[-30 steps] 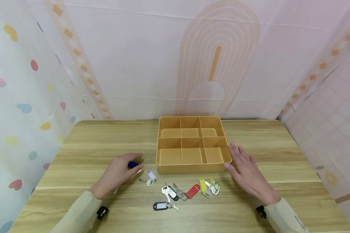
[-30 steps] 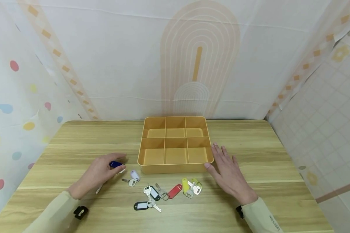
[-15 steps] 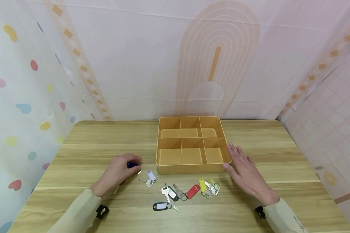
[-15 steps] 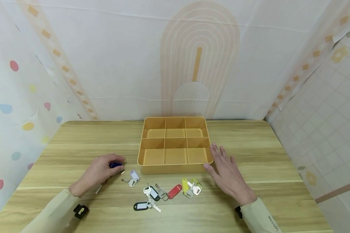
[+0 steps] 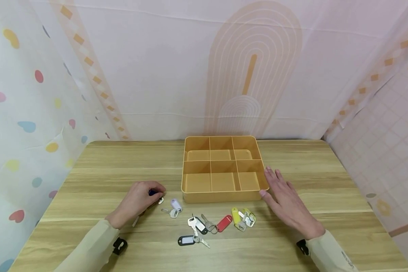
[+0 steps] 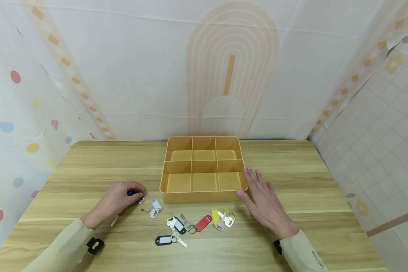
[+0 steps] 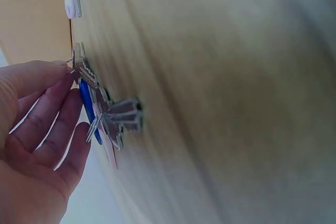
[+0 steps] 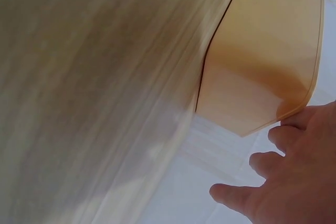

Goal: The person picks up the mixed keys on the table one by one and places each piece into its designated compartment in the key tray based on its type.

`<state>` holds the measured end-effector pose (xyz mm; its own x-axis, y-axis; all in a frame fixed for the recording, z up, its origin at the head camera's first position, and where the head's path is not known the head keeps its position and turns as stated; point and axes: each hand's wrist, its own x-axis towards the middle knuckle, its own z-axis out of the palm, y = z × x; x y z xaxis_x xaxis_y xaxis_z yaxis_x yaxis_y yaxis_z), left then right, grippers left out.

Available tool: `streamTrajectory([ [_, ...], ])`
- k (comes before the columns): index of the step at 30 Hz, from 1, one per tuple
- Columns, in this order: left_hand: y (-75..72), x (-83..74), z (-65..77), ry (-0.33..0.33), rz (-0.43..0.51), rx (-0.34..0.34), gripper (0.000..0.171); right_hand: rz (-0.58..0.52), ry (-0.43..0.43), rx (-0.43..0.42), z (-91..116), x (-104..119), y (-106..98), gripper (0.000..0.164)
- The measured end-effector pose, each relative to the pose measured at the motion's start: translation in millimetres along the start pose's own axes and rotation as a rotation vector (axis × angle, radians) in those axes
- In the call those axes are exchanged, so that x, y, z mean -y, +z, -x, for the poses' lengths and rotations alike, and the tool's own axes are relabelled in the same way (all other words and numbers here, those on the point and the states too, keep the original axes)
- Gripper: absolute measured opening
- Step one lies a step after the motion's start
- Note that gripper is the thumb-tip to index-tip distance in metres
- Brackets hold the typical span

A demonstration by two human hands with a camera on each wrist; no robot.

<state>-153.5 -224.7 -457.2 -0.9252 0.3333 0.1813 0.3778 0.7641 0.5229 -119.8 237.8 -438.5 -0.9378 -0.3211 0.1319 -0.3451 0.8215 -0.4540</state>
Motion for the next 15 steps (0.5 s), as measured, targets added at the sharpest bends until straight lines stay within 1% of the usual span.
streamTrajectory([
  [4, 0.1, -1.7, 2.1, -0.003, 0.012, -0.024, 0.011, 0.004, -0.009, 0.008, -0.6, -0.7, -0.5, 0.070],
  [9, -3.3, -5.1, 5.0, -0.001, 0.032, -0.078, 0.012, -0.013, -0.011, 0.013, -1.3, -1.1, -0.3, 0.069],
  [15, -11.3, -12.6, 8.0, -0.039, 0.094, -0.112, 0.015, -0.031, -0.007, 0.012, -2.1, -1.0, 2.0, 0.069],
])
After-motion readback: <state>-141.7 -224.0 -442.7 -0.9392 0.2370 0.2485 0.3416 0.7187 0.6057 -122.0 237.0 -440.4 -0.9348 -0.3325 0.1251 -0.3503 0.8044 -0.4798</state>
